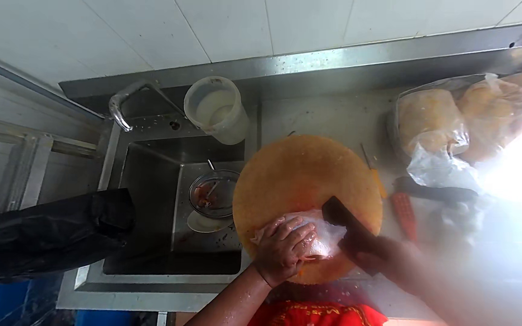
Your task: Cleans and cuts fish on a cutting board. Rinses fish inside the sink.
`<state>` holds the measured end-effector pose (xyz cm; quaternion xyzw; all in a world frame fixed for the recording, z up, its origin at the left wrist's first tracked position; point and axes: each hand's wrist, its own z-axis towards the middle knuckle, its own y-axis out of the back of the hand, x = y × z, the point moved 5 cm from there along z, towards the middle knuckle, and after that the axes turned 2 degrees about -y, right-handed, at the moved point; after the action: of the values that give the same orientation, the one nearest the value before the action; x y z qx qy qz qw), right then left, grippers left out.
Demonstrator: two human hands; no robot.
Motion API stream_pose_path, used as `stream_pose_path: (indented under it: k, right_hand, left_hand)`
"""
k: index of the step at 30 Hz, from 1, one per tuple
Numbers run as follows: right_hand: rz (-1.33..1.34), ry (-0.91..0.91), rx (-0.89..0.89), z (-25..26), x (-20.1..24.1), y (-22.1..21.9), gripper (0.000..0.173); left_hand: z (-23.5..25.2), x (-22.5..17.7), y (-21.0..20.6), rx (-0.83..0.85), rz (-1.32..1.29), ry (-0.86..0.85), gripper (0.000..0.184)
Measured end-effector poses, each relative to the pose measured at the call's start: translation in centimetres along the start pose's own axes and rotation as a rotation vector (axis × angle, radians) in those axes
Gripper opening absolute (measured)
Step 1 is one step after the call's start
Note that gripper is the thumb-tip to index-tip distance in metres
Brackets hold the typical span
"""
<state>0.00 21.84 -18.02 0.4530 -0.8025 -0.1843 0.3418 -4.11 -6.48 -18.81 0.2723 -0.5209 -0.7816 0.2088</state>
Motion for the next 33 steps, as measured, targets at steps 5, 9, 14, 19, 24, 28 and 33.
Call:
stream_pose_path:
  k: [5, 9, 14, 19, 24, 28, 33]
  right_hand:
    - [0.04, -0.011, -0.032, -0.5, -0.8, -1.6, 0.063]
    - [0.024, -0.013, 0.036, 0.6, 0.2, -0.2, 0.061]
    - [-0.01, 0.066, 0.064, 3.4, 3.7, 2.4, 0.053]
    - [-0.04, 0.05, 0.121, 3.4, 4.4, 2.6, 0.054]
    - [-0.027, 0.002, 0.165, 4.0, 5.7, 2.6, 0.055]
    - [-0.022, 0.073, 0.118, 6.5, 9.1, 2.8, 0.051]
    - [-0.084, 0.076, 0.156, 5.6, 7.9, 2.5, 0.056]
  left_hand:
    - [0.2, 0.2, 0.1, 0.009, -0.021, 0.003, 0.035]
    - [0.1, 0.2, 0.0, 0.004, -0.028, -0.011, 0.035]
    - [0.1, 0.2, 0.0, -0.014, -0.026, -0.025, 0.033]
    - [0.0, 0.1, 0.2, -0.03, -0.043, -0.008, 0.032]
    - [-0.2, 0.5, 0.3, -0.03, -0.064, 0.011, 0.033]
    - [0.0, 0.6, 0.4, -0.043, -0.057, 0.011, 0.031]
    - [0.1, 0.8, 0.6, -0.065, -0.102, 0.011, 0.032]
